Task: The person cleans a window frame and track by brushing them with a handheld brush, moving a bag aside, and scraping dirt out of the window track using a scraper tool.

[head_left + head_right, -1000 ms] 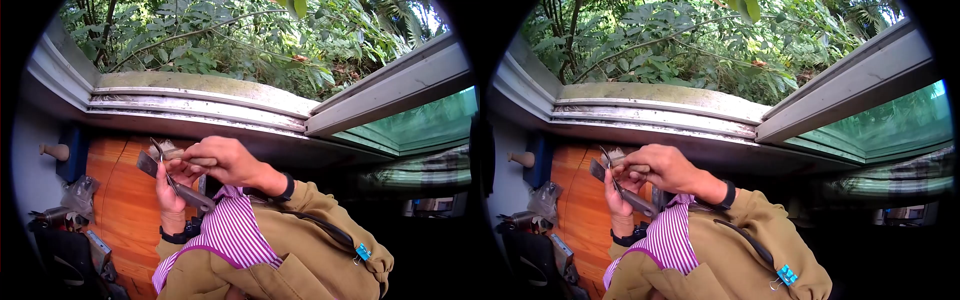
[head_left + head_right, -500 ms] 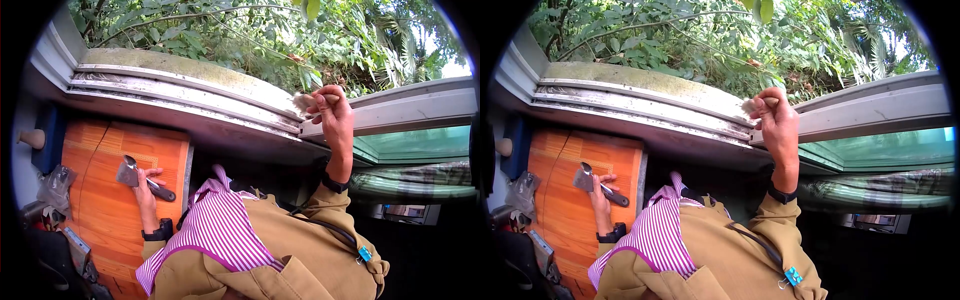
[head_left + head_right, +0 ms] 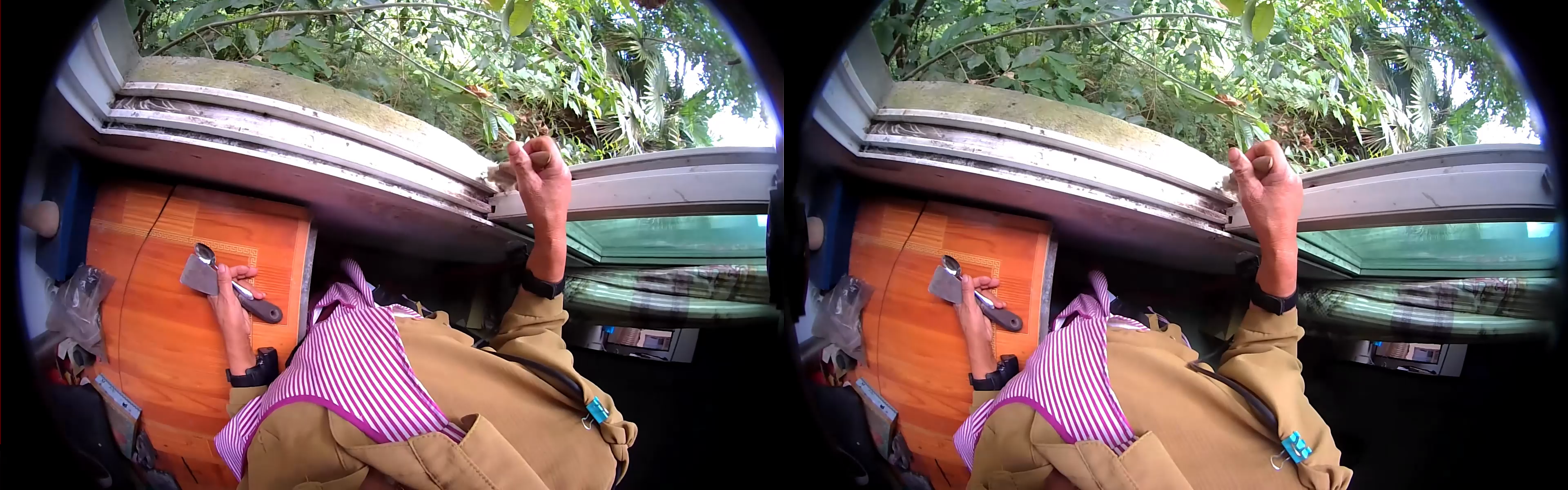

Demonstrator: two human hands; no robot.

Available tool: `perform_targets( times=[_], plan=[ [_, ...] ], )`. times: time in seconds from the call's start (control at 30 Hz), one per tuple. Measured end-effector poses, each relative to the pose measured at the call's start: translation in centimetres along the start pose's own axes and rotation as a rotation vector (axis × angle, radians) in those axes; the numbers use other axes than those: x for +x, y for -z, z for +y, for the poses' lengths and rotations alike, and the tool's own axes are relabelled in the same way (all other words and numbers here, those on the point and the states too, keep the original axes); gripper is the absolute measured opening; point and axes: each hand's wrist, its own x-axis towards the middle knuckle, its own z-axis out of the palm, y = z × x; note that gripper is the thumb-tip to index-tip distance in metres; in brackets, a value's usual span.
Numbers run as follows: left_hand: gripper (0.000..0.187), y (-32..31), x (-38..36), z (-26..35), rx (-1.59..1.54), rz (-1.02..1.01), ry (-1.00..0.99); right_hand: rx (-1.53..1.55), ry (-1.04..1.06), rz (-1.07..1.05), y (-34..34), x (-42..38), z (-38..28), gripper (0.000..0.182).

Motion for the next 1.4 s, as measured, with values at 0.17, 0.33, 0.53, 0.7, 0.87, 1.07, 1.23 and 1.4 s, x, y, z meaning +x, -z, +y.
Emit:
perform_targets(
  times=[0.17,0.33,0.53,0.7,0.87,1.07,1.23,1.4],
  plan=[
    [0.044,0.1,0.0,0.2,0.008,-0.001,0.034,-0.317,0.188,-0.095,-0.1,0.7,-1.6,0.028],
    [0.044,0.0,0.0,0.3,0.016,-0.006,0.013,-0.409,0.219,-0.462,-4.0,0.8,0.0,0.032],
    [0.046,0.2,0.2,0.0,0.013,0.011,0.032,0.062,-0.004,-0.222,-3.1,2.6,1.0,0.028],
    [0.047,0.3,0.3,-0.3,0.02,0.003,0.039,-0.413,0.241,-0.325,-6.6,1.4,2.0,0.03],
    [0.047,0.2,0.1,-0.3,0.022,0.005,0.018,-0.068,0.166,-0.233,-4.2,2.1,-0.9,0.031],
    [0.048,0.2,0.3,0.1,0.038,0.008,0.01,-0.292,0.323,-0.358,-6.6,1.1,1.2,0.025],
    [0.046,-0.1,0.0,0.2,0.037,-0.002,0.008,0.021,0.094,-0.23,-3.7,2.0,0.2,0.029],
    [0.046,0.3,0.5,-0.2,0.036,-0.004,0.016,0.331,0.01,-0.236,-6.5,0.7,0.9,0.032]
  ],
)
